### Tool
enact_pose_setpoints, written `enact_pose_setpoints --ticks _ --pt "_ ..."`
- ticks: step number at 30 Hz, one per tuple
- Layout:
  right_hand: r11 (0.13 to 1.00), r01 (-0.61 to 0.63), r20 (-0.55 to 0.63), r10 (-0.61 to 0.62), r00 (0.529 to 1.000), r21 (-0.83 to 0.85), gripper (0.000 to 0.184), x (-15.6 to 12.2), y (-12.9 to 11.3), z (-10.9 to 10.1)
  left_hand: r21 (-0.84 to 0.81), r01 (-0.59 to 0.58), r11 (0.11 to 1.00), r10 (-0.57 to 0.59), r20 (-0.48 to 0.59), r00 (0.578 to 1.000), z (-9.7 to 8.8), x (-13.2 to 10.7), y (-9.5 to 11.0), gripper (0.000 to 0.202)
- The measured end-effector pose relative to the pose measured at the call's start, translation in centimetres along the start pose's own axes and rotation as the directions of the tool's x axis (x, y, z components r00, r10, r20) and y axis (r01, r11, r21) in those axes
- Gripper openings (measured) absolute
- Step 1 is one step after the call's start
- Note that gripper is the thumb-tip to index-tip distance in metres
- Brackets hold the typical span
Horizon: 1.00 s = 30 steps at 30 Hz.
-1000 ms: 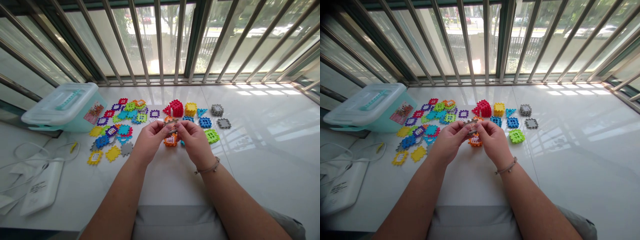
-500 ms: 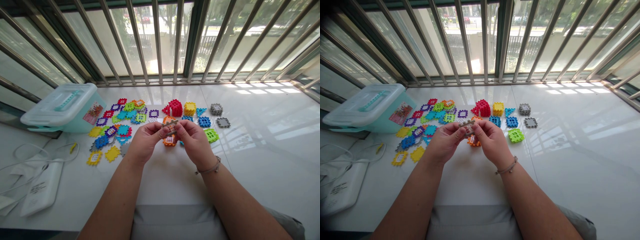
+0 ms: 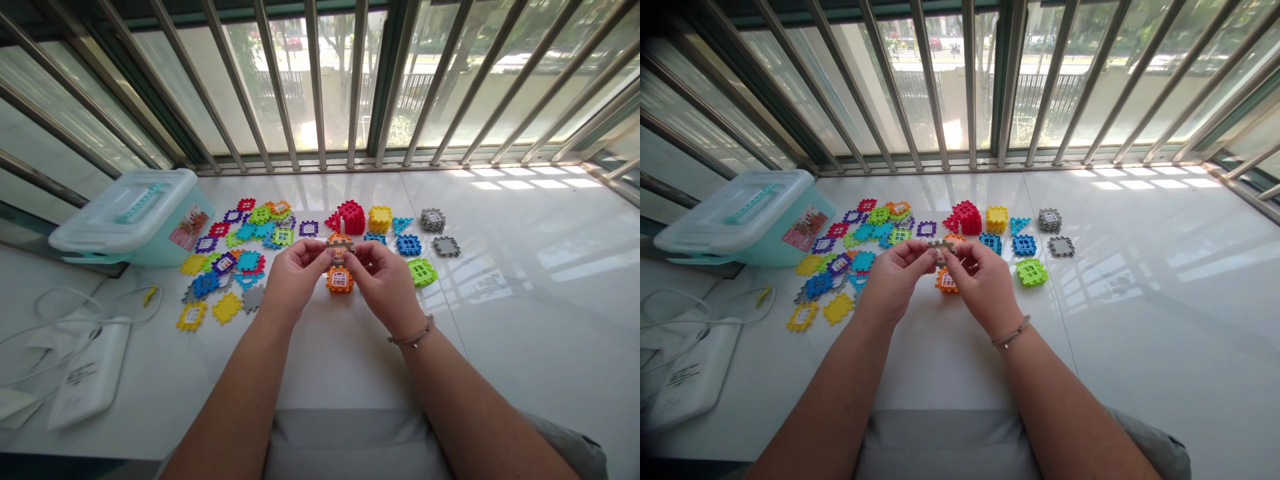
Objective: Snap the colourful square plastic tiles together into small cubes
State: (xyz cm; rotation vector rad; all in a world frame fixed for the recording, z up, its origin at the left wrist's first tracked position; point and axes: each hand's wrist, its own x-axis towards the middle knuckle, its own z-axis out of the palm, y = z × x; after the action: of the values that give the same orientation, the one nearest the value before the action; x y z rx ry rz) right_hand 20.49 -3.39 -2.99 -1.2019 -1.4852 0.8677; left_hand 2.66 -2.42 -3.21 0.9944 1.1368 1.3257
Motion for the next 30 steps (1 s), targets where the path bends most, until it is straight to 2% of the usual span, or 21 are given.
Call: enact_pose_setpoints --ticks 3,6,9,11,13,16,20,25,30 --pt "0.993 0.073 0.001 -0.073 0.997 -0.090 0.022 -0.2 -0.5 0.2 0.121 -0.043 0.992 0.043 0.000 0.999 -0.3 0.1 -0.1 0.036" --pt "0.989 0.083 -0.013 -0.085 0.996 -0.124 0.021 -0.3 -0.6 0.3 0.224 -0.071 0.972 0.073 -0.001 0.997 -0.3 -0.1 0.0 0.031" --pt "0.989 0.080 -0.012 -0.082 0.997 -0.123 0.023 -0.3 -0.6 0.3 0.346 -0.094 0.934 0.112 -0.032 0.993 -0.1 -0.3 0.3 0.026" --pt "0.993 0.087 0.031 -0.085 0.996 -0.074 0.027 -0.3 -0.5 0.3 0.364 -0.111 0.925 0.134 -0.036 0.990 -0.1 -0.4 0.4 0.027" --pt "0.996 0.088 0.112 -0.089 0.990 0.016 0.030 -0.3 -0.5 0.3 0.314 -0.116 0.942 0.132 -0.031 0.991 -0.2 -0.3 0.4 0.031" --pt "0.991 0.049 0.194 -0.073 0.978 0.124 0.031 -0.4 -0.4 0.3 0.184 -0.062 0.981 0.067 -0.023 0.997 -0.3 -0.2 0.3 0.031" --pt "0.991 -0.003 0.178 -0.022 0.984 0.136 0.031 -0.4 -0.1 0.5 0.019 0.013 1.000 -0.014 0.025 1.000 -0.1 -0.3 0.2 0.032" --pt "0.956 -0.103 0.171 0.057 0.984 0.276 0.044 -0.3 0.4 0.6 -0.150 0.112 0.982 -0.099 0.090 0.991 0.3 -0.4 0.6 0.046" --pt "0.932 -0.195 0.231 0.126 0.965 0.306 0.048 0.1 0.3 0.4 -0.205 0.242 0.948 -0.217 0.137 0.966 0.3 -0.5 1.2 0.055"
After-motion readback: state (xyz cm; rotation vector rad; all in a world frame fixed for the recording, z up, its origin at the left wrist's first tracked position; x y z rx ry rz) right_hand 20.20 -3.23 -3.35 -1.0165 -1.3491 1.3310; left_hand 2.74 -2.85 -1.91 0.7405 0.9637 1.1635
